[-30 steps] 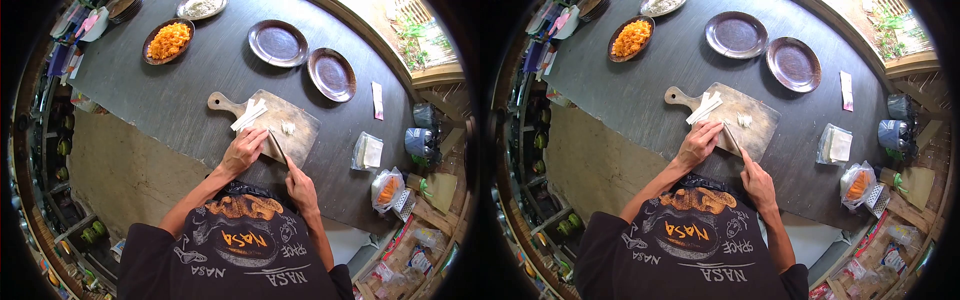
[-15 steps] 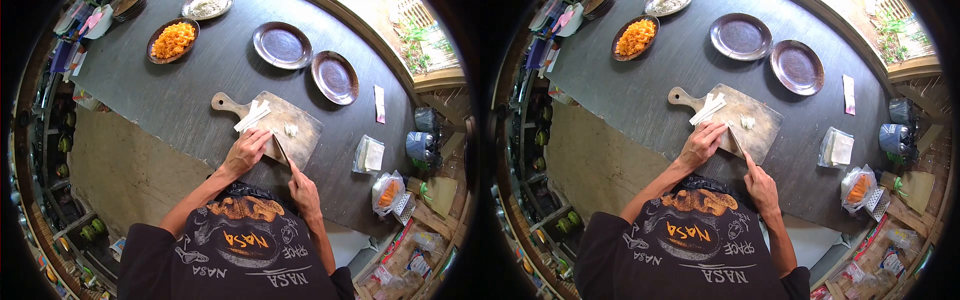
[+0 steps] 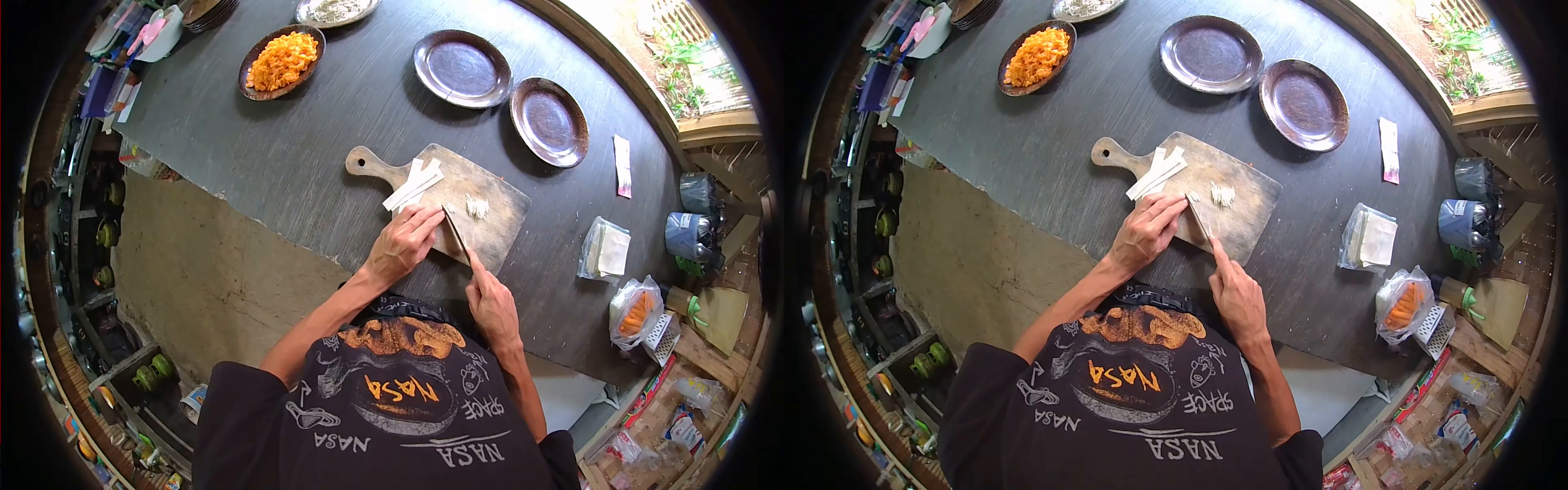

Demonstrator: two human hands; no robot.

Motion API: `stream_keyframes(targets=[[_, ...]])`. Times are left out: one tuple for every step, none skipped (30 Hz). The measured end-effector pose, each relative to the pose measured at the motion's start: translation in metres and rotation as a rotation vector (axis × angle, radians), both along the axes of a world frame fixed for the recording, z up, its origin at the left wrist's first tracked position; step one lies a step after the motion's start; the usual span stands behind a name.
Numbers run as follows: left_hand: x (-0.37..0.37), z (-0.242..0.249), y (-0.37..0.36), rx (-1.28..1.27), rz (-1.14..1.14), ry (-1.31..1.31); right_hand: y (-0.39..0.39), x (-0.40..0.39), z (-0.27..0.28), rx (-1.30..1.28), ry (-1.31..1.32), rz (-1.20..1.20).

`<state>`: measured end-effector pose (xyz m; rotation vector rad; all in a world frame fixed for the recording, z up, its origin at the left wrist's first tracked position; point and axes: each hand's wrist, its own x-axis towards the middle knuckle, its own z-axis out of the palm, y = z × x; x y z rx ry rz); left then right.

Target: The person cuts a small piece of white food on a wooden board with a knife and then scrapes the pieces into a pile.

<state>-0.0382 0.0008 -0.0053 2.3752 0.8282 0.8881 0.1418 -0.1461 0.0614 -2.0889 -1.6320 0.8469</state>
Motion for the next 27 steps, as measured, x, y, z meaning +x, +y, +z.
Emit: stream_keyframes(targets=[[0.001, 0.001, 0.000, -0.013, 0.002, -0.005, -0.002, 0.001, 0.000, 0.002, 0.002, 0.004], [0.000, 0.003, 0.001, -0.024, 0.004, -0.008, -0.006, 0.002, 0.000, 0.009, -0.016, 0.006], [0.000, 0.005, 0.002, -0.020, 0.007, -0.005, -0.007, 0.002, 0.000, 0.018, -0.034, 0.008], [0.000, 0.007, 0.001, -0.024, 0.003, -0.001, -0.007, 0.003, 0.001, 0.020, -0.031, 0.010], [0.000, 0.007, 0.001, -0.029, -0.004, 0.002, -0.007, 0.003, 0.006, -0.027, -0.006, -0.002], [-0.001, 0.005, 0.002, -0.030, -0.007, 0.002, -0.007, 0.003, 0.009, -0.076, 0.017, -0.016], [-0.001, 0.002, 0.001, -0.017, -0.007, -0.009, -0.009, 0.004, 0.005, -0.078, 0.015, -0.019], [-0.001, 0.001, 0.001, -0.002, -0.007, -0.020, -0.009, 0.004, -0.001, -0.006, 0.005, -0.003], [-0.001, 0.000, 0.001, -0.002, -0.008, -0.019, -0.008, 0.004, -0.005, 0.068, -0.003, 0.016], [-0.001, 0.000, 0.001, 0.000, -0.008, -0.024, -0.007, 0.004, -0.008, 0.068, -0.001, 0.015], [-0.001, 0.000, 0.002, 0.003, -0.008, -0.030, -0.005, 0.004, -0.009, 0.066, -0.004, 0.021], [-0.001, 0.000, 0.002, 0.004, -0.009, -0.031, -0.002, 0.003, -0.010, 0.062, -0.008, 0.025], [-0.001, -0.001, 0.002, 0.003, -0.011, -0.024, 0.001, 0.003, -0.009, 0.063, -0.008, 0.024], [-0.001, -0.001, 0.002, 0.002, -0.010, -0.017, 0.004, 0.003, -0.009, 0.053, 0.004, 0.023], [-0.001, -0.001, 0.002, 0.001, -0.008, -0.015, 0.005, 0.002, -0.008, 0.043, 0.018, 0.022], [-0.002, 0.000, 0.002, 0.002, -0.009, -0.020, 0.005, 0.001, -0.005, 0.039, 0.020, 0.024], [-0.001, 0.000, 0.002, 0.006, -0.010, -0.028, 0.004, 0.000, -0.002, 0.016, 0.014, 0.011], [-0.001, 0.000, 0.001, 0.004, -0.008, -0.027, 0.003, 0.000, 0.000, -0.008, 0.008, -0.001], [0.000, 0.000, 0.000, -0.008, -0.002, -0.022, 0.001, 0.000, 0.000, -0.008, 0.009, 0.002], [0.000, 0.000, 0.001, -0.017, 0.004, -0.017, -0.002, 0.001, 0.001, -0.018, 0.002, -0.004], [-0.001, 0.001, 0.001, -0.015, 0.006, -0.017, -0.005, 0.001, 0.002, -0.030, -0.004, -0.009], [-0.001, 0.003, 0.001, -0.017, 0.001, -0.009, -0.007, 0.001, 0.003, -0.028, -0.004, -0.006], [-0.001, 0.004, 0.001, -0.019, -0.006, -0.002, -0.009, 0.001, 0.005, -0.023, 0.011, -0.012], [-0.002, 0.003, 0.002, -0.017, -0.007, -0.002, -0.010, 0.001, 0.006, -0.018, 0.025, -0.021], [-0.002, 0.001, 0.002, -0.020, -0.007, -0.012, -0.010, 0.001, 0.003, -0.018, 0.023, -0.024], [-0.001, -0.001, 0.001, -0.025, -0.008, -0.022, -0.010, 0.002, 0.000, 0.004, 0.028, -0.018], [-0.001, -0.003, 0.000, -0.025, -0.012, -0.024, -0.009, 0.002, -0.003, 0.025, 0.035, -0.011]])
